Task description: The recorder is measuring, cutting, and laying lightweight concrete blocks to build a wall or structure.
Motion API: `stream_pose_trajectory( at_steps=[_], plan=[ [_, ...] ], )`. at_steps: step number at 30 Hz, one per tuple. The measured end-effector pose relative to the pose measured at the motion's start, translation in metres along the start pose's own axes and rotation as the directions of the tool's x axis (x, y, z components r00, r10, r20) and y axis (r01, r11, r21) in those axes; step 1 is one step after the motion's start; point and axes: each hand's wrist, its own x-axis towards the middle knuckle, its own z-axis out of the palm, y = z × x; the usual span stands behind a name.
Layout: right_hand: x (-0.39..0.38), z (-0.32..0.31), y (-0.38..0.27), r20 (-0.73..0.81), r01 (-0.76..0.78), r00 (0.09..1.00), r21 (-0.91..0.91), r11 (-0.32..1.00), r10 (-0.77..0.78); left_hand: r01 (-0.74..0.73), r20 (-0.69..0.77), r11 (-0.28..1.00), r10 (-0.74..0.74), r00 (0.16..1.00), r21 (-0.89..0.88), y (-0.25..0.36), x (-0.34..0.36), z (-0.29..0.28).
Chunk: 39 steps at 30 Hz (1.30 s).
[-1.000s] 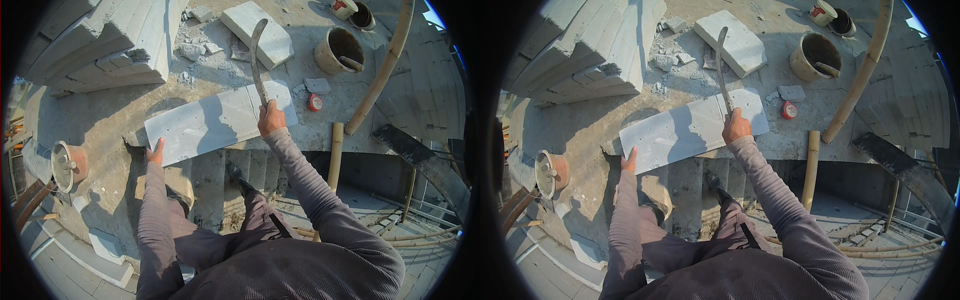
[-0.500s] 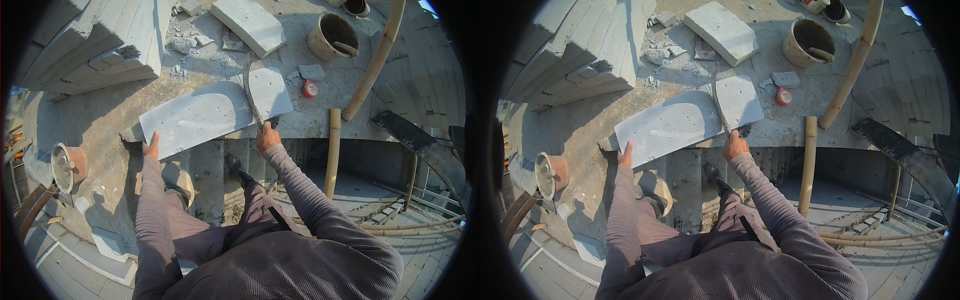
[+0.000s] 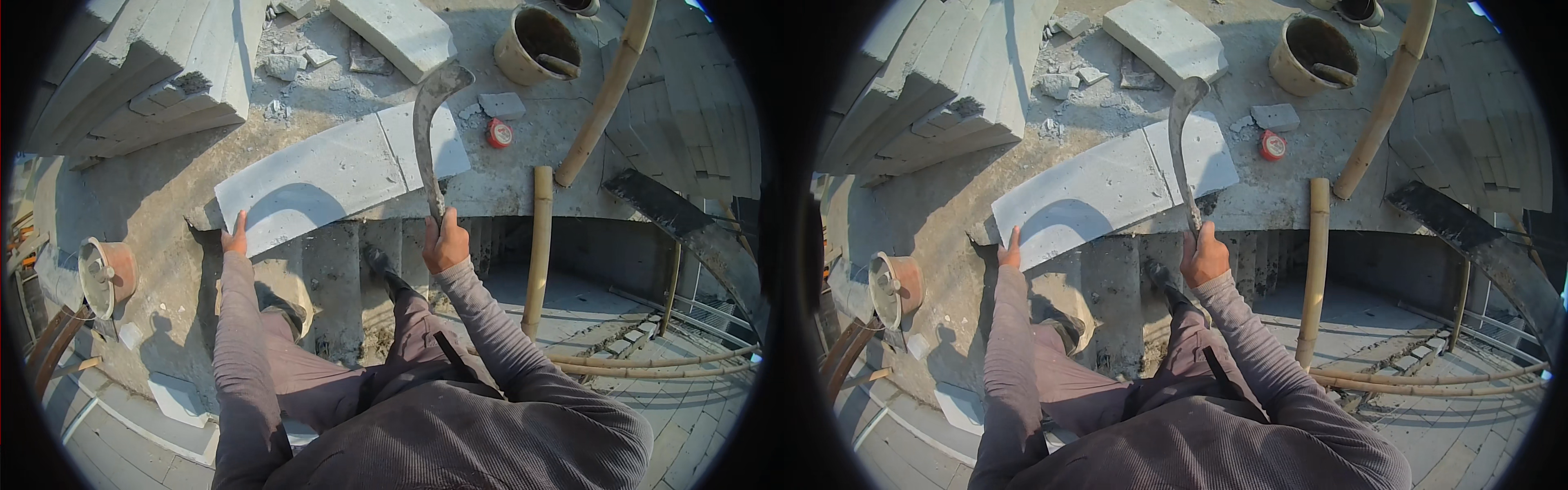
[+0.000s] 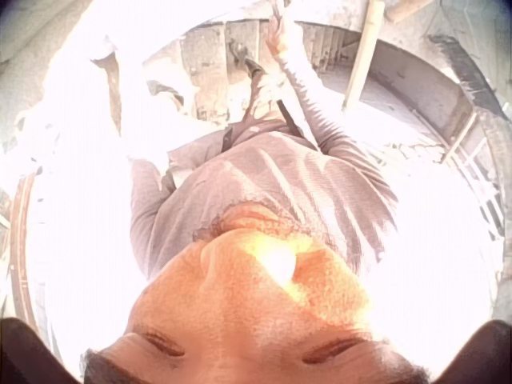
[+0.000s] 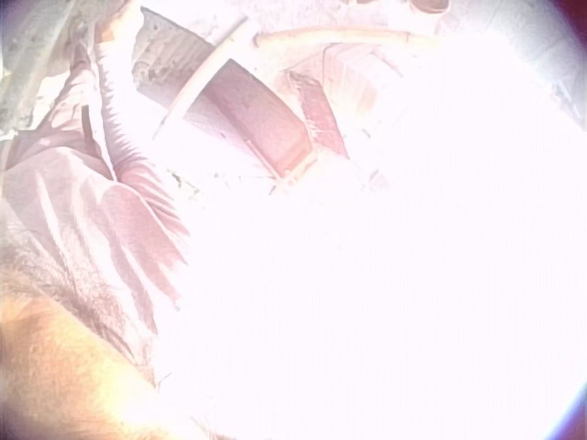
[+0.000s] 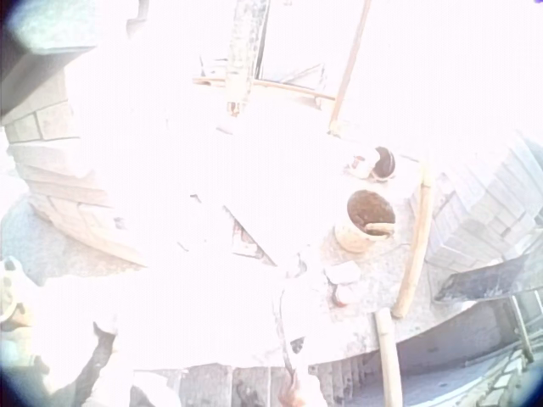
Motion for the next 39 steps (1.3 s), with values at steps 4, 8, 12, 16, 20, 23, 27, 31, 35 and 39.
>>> stream_pose_trajectory(
  at_steps=[4, 8, 12, 16, 20, 23, 27, 31, 35, 39],
  plan=[
    [-0.004, 0.001, -0.002, 0.281, -0.221, 0.900, -0.369, 0.903, 0.335, 0.066, -0.154, 0.978, -0.036, 0.987, 0.198, -0.008, 0.003, -0.001],
    [-0.001, -0.010, -0.009, 0.244, -0.173, 0.939, -0.282, 0.944, 0.245, -0.041, -0.041, 0.989, 0.047, 0.998, 0.140, -0.021, 0.014, -0.002],
    [0.010, -0.010, -0.016, -0.093, 0.043, 0.995, 0.054, 0.998, -0.038, -0.066, 0.043, 0.996, 0.068, 0.997, -0.062, -0.029, 0.017, -0.003],
    [0.041, 0.007, -0.024, 0.282, -0.163, 0.916, -0.392, 0.906, 0.287, 0.065, 0.006, 0.996, -0.065, 0.998, 0.061, -0.021, 0.019, -0.002],
    [0.058, 0.006, -0.034, 0.297, -0.080, 0.939, -0.301, 0.950, 0.174, 0.053, -0.024, 0.991, -0.050, 0.998, 0.122, -0.018, 0.018, -0.003],
    [0.066, 0.009, -0.043, 0.016, 0.077, 0.997, -0.055, 0.995, -0.076, 0.012, -0.016, 0.996, -0.011, 1.000, 0.093, -0.024, 0.015, -0.005],
    [0.081, 0.021, -0.045, 0.161, -0.072, 0.981, -0.220, 0.973, 0.109, 0.037, -0.046, 0.989, -0.030, 0.998, 0.143, -0.025, 0.018, -0.005],
    [0.094, 0.023, -0.040, 0.294, -0.093, 0.935, -0.339, 0.936, 0.199, 0.056, -0.025, 0.990, -0.053, 0.998, 0.127, -0.018, 0.018, -0.002],
    [0.110, 0.025, -0.040, 0.044, 0.009, 0.999, -0.142, 0.990, -0.003, -0.010, 0.018, 0.999, 0.009, 1.000, 0.049, -0.013, 0.007, -0.003],
    [0.131, 0.046, -0.048, 0.238, -0.080, 0.957, -0.331, 0.940, 0.165, 0.052, -0.057, 0.977, -0.041, 0.998, 0.209, -0.006, 0.003, -0.003]
  ],
)
